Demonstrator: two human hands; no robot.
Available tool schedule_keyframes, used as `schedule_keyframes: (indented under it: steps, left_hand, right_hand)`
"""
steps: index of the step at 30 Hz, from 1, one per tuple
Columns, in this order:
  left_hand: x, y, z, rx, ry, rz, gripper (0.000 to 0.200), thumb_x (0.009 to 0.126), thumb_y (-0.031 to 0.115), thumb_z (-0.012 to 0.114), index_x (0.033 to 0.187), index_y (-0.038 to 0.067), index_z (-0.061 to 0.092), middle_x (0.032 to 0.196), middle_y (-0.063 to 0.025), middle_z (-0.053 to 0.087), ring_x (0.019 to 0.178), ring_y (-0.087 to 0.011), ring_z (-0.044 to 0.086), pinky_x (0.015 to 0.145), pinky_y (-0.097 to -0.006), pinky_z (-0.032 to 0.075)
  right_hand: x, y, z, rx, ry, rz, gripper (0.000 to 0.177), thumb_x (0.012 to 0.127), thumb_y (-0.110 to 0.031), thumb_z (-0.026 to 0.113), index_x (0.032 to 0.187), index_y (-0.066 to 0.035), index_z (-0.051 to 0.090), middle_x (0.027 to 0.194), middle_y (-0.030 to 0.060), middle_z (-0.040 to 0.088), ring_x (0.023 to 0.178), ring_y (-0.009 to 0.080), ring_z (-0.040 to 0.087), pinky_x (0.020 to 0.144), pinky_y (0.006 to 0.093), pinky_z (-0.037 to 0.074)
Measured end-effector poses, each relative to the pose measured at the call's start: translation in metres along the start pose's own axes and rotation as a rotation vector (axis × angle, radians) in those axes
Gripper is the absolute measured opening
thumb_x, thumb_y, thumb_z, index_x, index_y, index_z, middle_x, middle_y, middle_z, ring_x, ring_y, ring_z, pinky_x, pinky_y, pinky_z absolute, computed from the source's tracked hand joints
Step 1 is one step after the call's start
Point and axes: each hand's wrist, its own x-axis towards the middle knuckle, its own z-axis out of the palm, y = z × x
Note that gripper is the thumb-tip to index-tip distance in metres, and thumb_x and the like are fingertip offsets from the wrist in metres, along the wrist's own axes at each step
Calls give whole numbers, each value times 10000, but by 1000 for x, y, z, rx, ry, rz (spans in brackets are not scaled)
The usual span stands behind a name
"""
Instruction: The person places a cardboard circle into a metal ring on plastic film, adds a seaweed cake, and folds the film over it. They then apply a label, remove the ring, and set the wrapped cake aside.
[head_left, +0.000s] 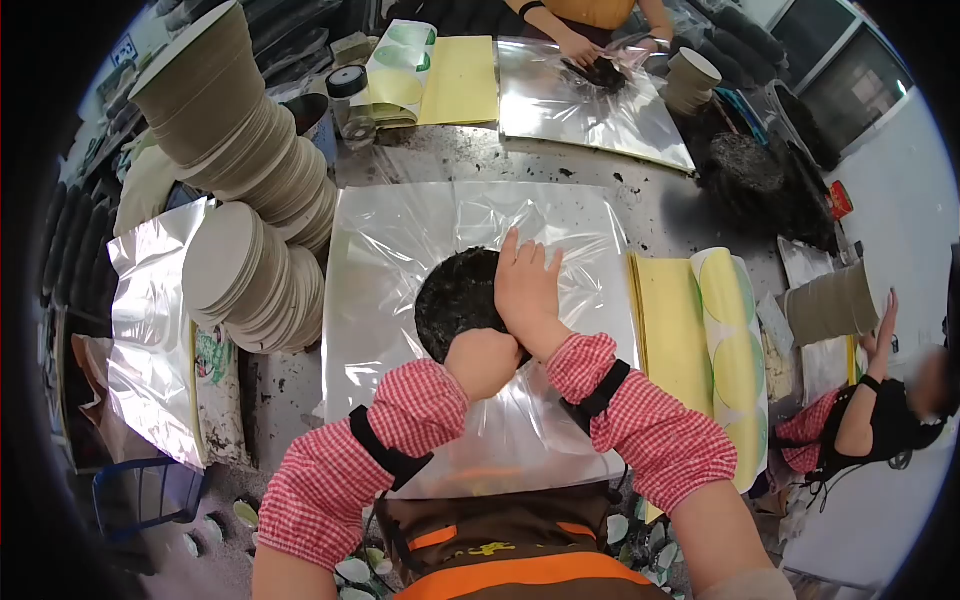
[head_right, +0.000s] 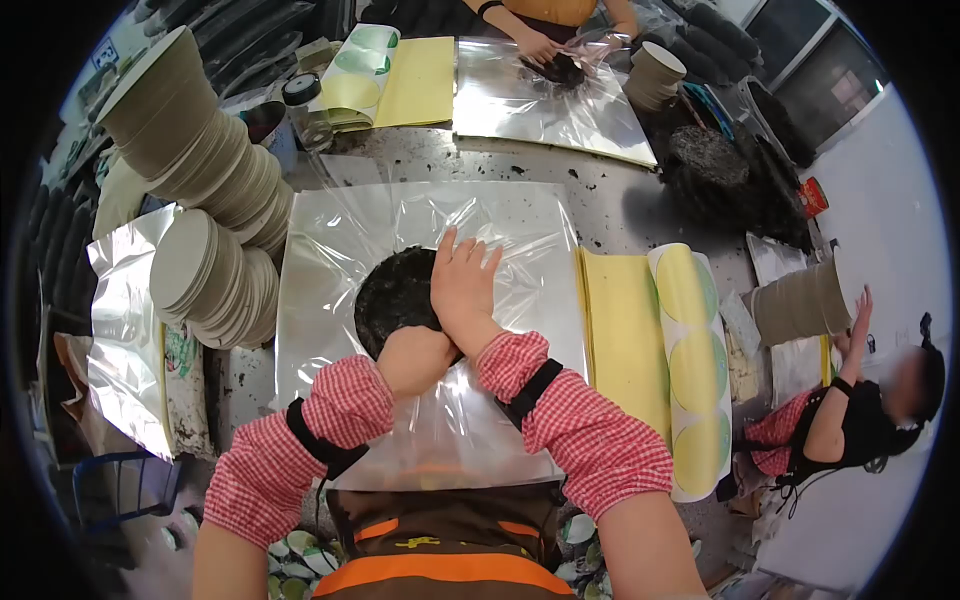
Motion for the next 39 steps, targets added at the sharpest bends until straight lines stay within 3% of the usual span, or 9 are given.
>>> schedule_keyframes:
  steps: [8,12,17,20,22,25,30,33,39]
  left_hand:
    - [-136,-82,-52,89,937,-278,479,857,167,744,1250,-27,551,860,-115,674,830,-283,662,749,-389,524]
    - [-166,-93,-48,-1027,184,-530,435,930,96,646,1313,-25,478,816,-43,627,638,-104,597,545,-237,464]
    - [-148,-76,-106,-1110,740,-332,306,960,85,595,1245,-12,541,774,-39,605,613,-102,570,532,-244,441]
    - [-142,-125,-44,-98,874,-166,275,936,138,646,1173,5,598,795,-72,619,669,-144,599,609,-279,488]
    - [-128,-103,-15,-1652,616,-722,398,876,218,723,1200,25,599,902,-115,667,862,-227,652,788,-371,535]
    - [-76,-36,-32,-73,845,273,453,814,411,760,1078,75,612,882,-86,659,1047,-278,621,1043,-478,419]
    - [-39,-25,-27,-95,239,-230,453,767,314,778,1083,40,605,795,-100,662,897,-298,652,1047,-451,387]
    - [-32,-22,-10,-4,435,-168,414,766,298,772,1054,51,606,686,-71,621,791,-291,649,1002,-425,413]
    - [-45,-49,-36,-362,714,12,790,635,111,879,1311,8,484,1318,-186,481,1211,-334,503,1030,-423,397]
  right_hand:
    - [-113,119,-11,367,274,199,720,853,-276,695,1437,36,410,1384,273,496,1359,404,407,1161,537,252]
    - [-137,117,-51,572,104,26,666,881,-181,673,1439,47,390,1182,222,649,1183,316,596,1109,492,369]
    - [-101,151,-121,1407,416,244,446,956,-7,575,1390,27,475,867,81,730,845,121,676,900,277,514]
    - [-102,170,-59,1157,232,497,355,938,-21,599,1291,18,599,987,97,737,950,153,690,923,281,516]
    - [-120,165,9,1146,-109,375,669,818,-67,766,1422,-5,486,1276,147,641,1152,208,633,934,300,518]
    - [-119,78,6,1371,-130,-32,1134,686,-110,901,1570,-48,193,1559,136,330,1428,229,359,1081,396,436]
    - [-87,51,39,2576,-268,495,1215,713,-171,891,1578,-46,46,1592,112,234,1443,226,308,1173,428,353]
    - [-55,40,-71,1658,341,-83,1039,756,-228,851,1556,-39,216,1592,130,279,1435,259,345,1125,417,413]
    - [-54,-1,-68,1133,206,-191,464,734,4,646,1197,-9,616,1168,193,643,1063,376,634,911,419,517]
